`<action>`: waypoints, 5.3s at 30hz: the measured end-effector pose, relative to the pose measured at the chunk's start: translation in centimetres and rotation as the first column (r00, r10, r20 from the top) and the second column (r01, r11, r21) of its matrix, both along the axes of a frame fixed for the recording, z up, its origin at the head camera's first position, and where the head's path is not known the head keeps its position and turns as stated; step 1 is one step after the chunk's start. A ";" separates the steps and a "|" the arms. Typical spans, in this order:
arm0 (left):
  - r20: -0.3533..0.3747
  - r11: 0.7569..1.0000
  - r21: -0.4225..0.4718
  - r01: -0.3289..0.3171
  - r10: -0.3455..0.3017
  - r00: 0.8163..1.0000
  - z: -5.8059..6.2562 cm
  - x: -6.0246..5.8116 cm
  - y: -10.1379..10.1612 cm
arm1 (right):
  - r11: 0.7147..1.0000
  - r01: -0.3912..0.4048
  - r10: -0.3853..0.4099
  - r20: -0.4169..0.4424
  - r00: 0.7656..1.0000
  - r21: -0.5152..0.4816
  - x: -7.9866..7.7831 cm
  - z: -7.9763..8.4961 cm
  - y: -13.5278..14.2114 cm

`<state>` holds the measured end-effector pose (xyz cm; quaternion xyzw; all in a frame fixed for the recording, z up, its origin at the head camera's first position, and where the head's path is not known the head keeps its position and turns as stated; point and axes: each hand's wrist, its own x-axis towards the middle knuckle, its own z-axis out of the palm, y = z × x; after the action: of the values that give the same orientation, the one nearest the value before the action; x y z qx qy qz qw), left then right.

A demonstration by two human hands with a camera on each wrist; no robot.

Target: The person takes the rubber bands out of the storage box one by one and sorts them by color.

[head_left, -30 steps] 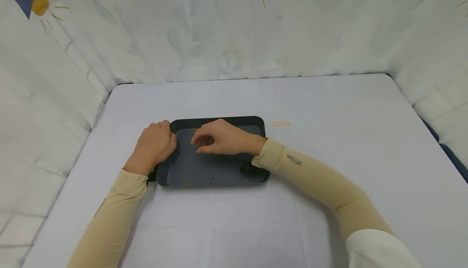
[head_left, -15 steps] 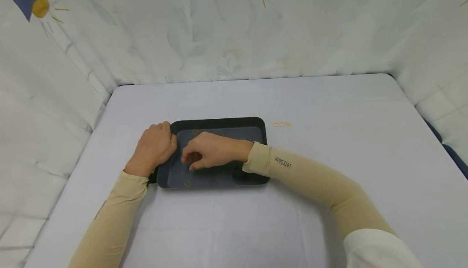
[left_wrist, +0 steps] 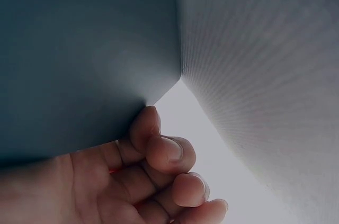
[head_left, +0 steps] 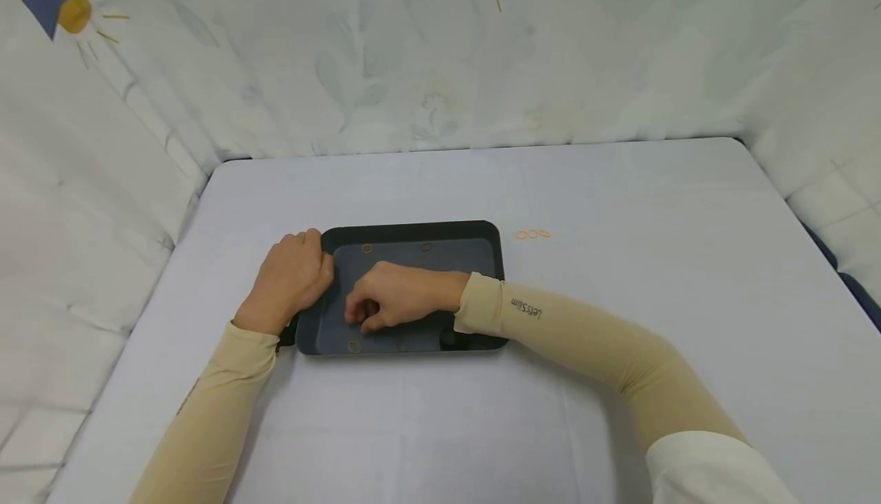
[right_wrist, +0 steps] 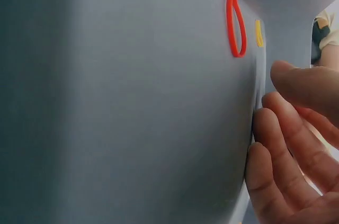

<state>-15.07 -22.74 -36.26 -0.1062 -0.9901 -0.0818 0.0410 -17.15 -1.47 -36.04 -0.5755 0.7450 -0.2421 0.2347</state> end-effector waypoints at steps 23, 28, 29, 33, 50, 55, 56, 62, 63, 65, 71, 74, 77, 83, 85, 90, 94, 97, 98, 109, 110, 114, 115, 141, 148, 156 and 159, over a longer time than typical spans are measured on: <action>-0.025 1.000 0.016 0.011 -0.010 1.000 0.0 0.1 0.1 | 0.986 -0.144 0.152 -0.106 0.983 0.081 0.7 0.1 -0.1; -0.031 1.000 0.011 0.011 -0.011 0.999 -0.2 0.0 0.0 | 0.981 -0.162 0.175 -0.130 0.976 0.106 0.9 0.1 -0.2; -0.028 1.000 0.012 0.010 -0.010 1.000 -0.2 0.0 0.0 | 0.980 -0.163 0.177 -0.129 0.976 0.110 0.9 0.1 -0.2; -0.018 1.000 0.016 0.005 -0.005 1.000 -0.3 0.0 0.0 | 0.979 -0.165 0.179 -0.125 0.976 0.117 1.0 0.2 -0.3; -0.035 1.000 0.017 0.011 -0.010 0.999 -0.2 0.0 0.1 | 0.985 -0.149 0.159 -0.127 0.979 0.080 1.2 -0.1 -0.4; -0.036 1.000 0.016 0.011 -0.011 0.999 -0.2 0.0 0.1 | 0.987 -0.143 0.150 -0.107 0.983 0.067 1.2 -0.2 -0.6; -0.036 1.000 0.016 0.012 -0.011 0.999 -0.1 -0.1 0.0 | 0.987 -0.144 0.150 -0.104 0.983 0.065 1.2 -0.2 -0.6; -0.029 1.000 0.016 0.013 -0.012 1.000 -0.2 -0.1 0.0 | 0.983 -0.167 0.174 -0.100 0.980 0.071 1.2 0.0 -0.6; -0.027 1.000 0.018 0.013 -0.013 1.000 -0.2 0.0 0.0 | 0.983 -0.170 0.177 -0.100 0.979 0.071 1.2 0.0 -0.6; -0.025 1.000 0.021 0.012 -0.011 1.000 -0.2 0.0 0.0 | 0.982 -0.172 0.179 -0.099 0.979 0.073 1.2 0.0 -0.5; -0.038 1.000 0.026 0.010 -0.009 0.999 -0.1 0.0 0.1 | 0.987 -0.151 0.154 -0.065 0.986 0.048 1.1 0.0 -0.3; -0.053 1.000 0.025 0.013 -0.011 0.999 -0.2 0.0 0.1 | 0.991 -0.131 0.131 -0.010 0.991 0.029 1.0 0.1 -0.2; -0.060 1.000 0.022 0.013 -0.012 0.998 -0.2 0.0 0.1 | 0.994 -0.111 0.109 0.052 0.993 0.024 0.9 0.2 0.0; -0.058 1.000 0.025 0.014 -0.013 0.998 -0.2 0.0 0.1 | 0.994 -0.105 0.104 0.076 0.992 0.009 0.8 0.3 0.1; -0.058 1.000 0.025 0.014 -0.013 0.998 -0.2 0.0 0.1 | 0.994 -0.109 0.109 0.074 0.991 -0.006 0.7 0.2 0.1; -0.056 1.000 0.026 0.013 -0.012 0.998 -0.3 0.1 0.1 | 0.993 -0.110 0.113 0.092 0.989 -0.043 0.6 0.0 0.2; -0.064 1.000 0.024 0.016 -0.015 0.998 -0.3 0.0 0.1 | 0.992 -0.106 0.111 0.094 0.989 -0.062 0.4 -0.1 0.3; -0.074 1.000 0.022 0.019 -0.018 0.997 -0.3 0.0 0.1 | 0.992 -0.099 0.107 0.103 0.989 -0.075 0.3 -0.1 0.4; -0.076 1.000 0.022 0.020 -0.018 0.997 -0.3 0.0 0.1 | 0.992 -0.096 0.105 0.108 0.989 -0.079 0.3 -0.2 0.5; -0.068 1.000 0.020 0.018 -0.017 0.998 -0.2 0.1 0.0 | 0.995 -0.034 0.052 0.191 0.980 -0.095 0.1 -0.2 0.6; -0.063 1.000 0.019 0.016 -0.015 0.998 -0.2 0.1 0.0 | 0.995 -0.030 0.048 0.195 0.980 -0.096 0.0 -0.2 0.6; -0.054 1.000 0.019 0.016 -0.014 0.998 -0.2 0.1 0.0 | 0.996 -0.008 0.028 0.219 0.975 -0.091 -0.1 -0.3 0.6; -0.054 1.000 0.019 0.015 -0.014 0.998 -0.2 0.1 0.0 | 0.996 -0.001 0.022 0.227 0.974 -0.092 -0.1 -0.3 0.6; -0.172 0.998 -0.050 0.039 -0.047 0.984 -0.9 -0.5 0.2 | 0.971 0.179 -0.114 0.350 0.930 -0.161 -1.4 0.2 1.1; -0.272 0.994 -0.078 0.077 -0.095 0.958 -1.6 -0.9 0.3 | 0.947 0.269 -0.206 0.314 0.927 -0.174 -1.9 0.9 1.8; -0.135 0.997 -0.075 -0.004 -0.006 0.991 -1.2 -0.8 0.5 | 0.931 0.285 -0.177 0.399 0.900 -0.229 -2.1 2.5 3.2; -0.133 0.997 -0.072 -0.002 -0.008 0.991 -1.1 -0.7 0.6 | 0.921 0.298 -0.171 0.429 0.887 -0.249 -2.1 2.9 3.9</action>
<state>-15.78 -22.19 -37.36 -0.1145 -0.9873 -0.0388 0.1031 -19.28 2.38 -33.16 -0.4478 0.6992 -0.4943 0.2573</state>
